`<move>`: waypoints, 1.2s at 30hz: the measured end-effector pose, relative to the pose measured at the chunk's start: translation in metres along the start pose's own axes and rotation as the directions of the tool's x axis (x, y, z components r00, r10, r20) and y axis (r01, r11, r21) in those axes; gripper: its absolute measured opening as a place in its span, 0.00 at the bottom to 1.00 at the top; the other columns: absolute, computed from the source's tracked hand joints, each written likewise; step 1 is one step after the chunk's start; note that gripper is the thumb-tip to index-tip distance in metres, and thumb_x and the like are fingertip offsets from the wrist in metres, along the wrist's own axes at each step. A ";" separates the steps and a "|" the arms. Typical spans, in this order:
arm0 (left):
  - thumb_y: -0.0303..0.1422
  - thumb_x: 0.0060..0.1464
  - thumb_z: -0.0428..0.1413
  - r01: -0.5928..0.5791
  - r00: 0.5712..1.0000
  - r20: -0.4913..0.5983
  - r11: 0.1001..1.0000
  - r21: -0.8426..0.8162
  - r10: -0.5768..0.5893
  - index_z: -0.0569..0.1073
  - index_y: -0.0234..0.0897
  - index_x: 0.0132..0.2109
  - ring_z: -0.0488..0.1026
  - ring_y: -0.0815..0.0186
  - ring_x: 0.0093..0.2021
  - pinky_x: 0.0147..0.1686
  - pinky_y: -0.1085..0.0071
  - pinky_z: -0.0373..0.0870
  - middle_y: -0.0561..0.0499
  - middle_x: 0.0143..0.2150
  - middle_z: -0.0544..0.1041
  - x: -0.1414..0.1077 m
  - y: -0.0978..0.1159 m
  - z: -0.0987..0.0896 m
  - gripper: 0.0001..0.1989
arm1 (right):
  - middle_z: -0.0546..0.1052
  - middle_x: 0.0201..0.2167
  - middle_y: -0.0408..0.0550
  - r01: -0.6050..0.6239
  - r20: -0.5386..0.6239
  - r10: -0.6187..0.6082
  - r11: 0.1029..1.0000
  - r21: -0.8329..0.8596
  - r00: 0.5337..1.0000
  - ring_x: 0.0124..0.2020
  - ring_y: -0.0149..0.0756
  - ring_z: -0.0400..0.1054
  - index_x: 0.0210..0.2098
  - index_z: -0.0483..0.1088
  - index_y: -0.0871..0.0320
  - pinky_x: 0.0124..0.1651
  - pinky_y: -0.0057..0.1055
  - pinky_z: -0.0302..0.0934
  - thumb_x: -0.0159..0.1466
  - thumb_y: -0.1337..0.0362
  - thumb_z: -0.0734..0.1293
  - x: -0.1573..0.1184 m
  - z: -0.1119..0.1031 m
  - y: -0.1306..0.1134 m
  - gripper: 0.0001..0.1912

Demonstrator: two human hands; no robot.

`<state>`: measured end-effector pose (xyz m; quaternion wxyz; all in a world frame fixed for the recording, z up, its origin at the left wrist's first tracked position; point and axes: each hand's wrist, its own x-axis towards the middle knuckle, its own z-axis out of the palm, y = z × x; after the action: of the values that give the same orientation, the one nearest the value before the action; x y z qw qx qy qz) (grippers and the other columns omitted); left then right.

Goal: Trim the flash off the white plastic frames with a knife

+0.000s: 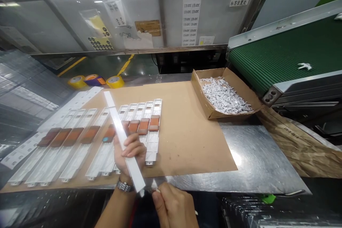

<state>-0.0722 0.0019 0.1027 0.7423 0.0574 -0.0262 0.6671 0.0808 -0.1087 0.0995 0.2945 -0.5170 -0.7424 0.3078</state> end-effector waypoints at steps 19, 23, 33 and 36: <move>0.45 0.63 0.37 0.031 0.999 -0.020 0.999 0.043 -0.030 0.68 0.39 0.52 0.62 0.79 0.17 0.18 0.83 0.63 0.58 0.26 0.63 -0.003 -0.001 -0.002 0.23 | 0.63 0.19 0.37 -0.098 0.119 0.087 0.991 0.090 0.989 0.19 0.27 0.57 0.24 0.56 0.55 0.23 0.26 0.46 0.70 0.55 0.51 -0.002 -0.007 -0.006 0.20; 0.45 0.62 0.37 0.033 0.999 -0.037 0.998 0.062 -0.030 0.69 0.39 0.51 0.60 0.80 0.16 0.17 0.83 0.63 0.58 0.25 0.61 -0.004 -0.001 -0.001 0.23 | 0.63 0.19 0.37 -0.118 0.138 0.103 0.988 0.104 0.985 0.20 0.27 0.56 0.24 0.55 0.55 0.24 0.26 0.46 0.70 0.54 0.50 -0.003 -0.007 -0.004 0.20; 0.44 0.60 0.41 0.020 0.990 -0.142 0.987 0.159 0.002 0.68 0.40 0.54 0.60 0.77 0.18 0.19 0.79 0.64 0.56 0.26 0.63 -0.002 0.000 0.002 0.22 | 0.63 0.19 0.38 -0.087 0.214 0.054 0.985 0.148 0.975 0.21 0.27 0.59 0.24 0.57 0.56 0.26 0.25 0.48 0.69 0.52 0.51 -0.010 -0.006 -0.005 0.22; 0.45 0.56 0.45 -0.010 0.974 -0.217 0.963 0.270 0.071 0.67 0.36 0.54 0.67 0.69 0.25 0.25 0.71 0.70 0.50 0.30 0.68 -0.001 -0.001 0.012 0.24 | 0.66 0.22 0.39 -0.077 0.125 0.043 0.955 0.285 0.991 0.24 0.28 0.62 0.27 0.61 0.55 0.28 0.24 0.53 0.70 0.52 0.50 -0.013 -0.009 0.002 0.21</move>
<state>-0.0712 -0.0010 0.1140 0.7119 0.0806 0.1467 0.6820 0.0925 -0.1191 0.1027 0.3131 -0.4717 -0.6894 0.4519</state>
